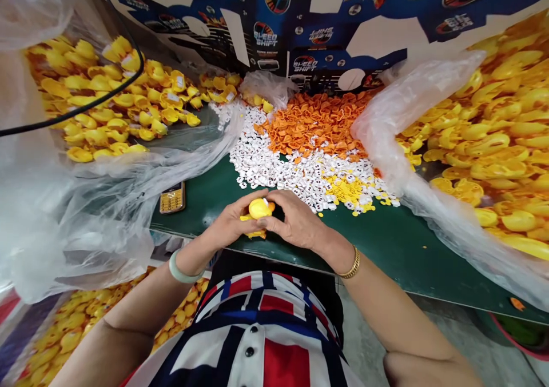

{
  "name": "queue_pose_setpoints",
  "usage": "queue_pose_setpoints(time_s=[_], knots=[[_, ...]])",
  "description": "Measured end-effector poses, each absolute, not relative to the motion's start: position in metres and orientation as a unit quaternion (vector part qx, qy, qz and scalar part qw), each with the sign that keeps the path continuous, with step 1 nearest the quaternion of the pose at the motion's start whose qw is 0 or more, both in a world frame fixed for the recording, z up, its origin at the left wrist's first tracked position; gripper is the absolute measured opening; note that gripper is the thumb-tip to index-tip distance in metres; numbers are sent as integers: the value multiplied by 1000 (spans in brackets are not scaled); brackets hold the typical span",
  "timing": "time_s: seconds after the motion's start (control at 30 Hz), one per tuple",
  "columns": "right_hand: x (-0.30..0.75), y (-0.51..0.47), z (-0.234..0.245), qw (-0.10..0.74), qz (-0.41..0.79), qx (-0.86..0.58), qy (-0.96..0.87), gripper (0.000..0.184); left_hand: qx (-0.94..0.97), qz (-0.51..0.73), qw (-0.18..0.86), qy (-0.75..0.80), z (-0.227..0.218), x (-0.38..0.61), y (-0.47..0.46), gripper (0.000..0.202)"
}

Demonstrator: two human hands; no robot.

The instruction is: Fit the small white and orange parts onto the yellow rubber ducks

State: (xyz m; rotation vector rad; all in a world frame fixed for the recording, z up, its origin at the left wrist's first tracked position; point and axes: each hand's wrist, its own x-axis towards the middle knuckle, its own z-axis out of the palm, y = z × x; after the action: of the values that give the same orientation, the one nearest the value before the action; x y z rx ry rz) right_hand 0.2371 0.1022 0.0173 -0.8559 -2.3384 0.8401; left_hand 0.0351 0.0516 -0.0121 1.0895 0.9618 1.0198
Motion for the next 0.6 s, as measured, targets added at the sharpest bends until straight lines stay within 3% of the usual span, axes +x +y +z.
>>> queue_pose_setpoints(time_s=[0.1,0.23,0.33,0.5,0.6], knots=[[231,98,17,233,331,-299,-864,36,590,421,505,469,-15,30,46,71],[223,90,9,294,323,-339,-833,35,634,409,421,505,-18,29,39,63],[221,85,2,311,325,-354,-820,39,578,440,480,491,-23,31,40,62],[219,77,0,289,327,-371,-820,72,377,572,610,398,-24,39,43,66],[216,70,4,289,306,-364,-831,60,329,619,616,360,-22,47,38,63]])
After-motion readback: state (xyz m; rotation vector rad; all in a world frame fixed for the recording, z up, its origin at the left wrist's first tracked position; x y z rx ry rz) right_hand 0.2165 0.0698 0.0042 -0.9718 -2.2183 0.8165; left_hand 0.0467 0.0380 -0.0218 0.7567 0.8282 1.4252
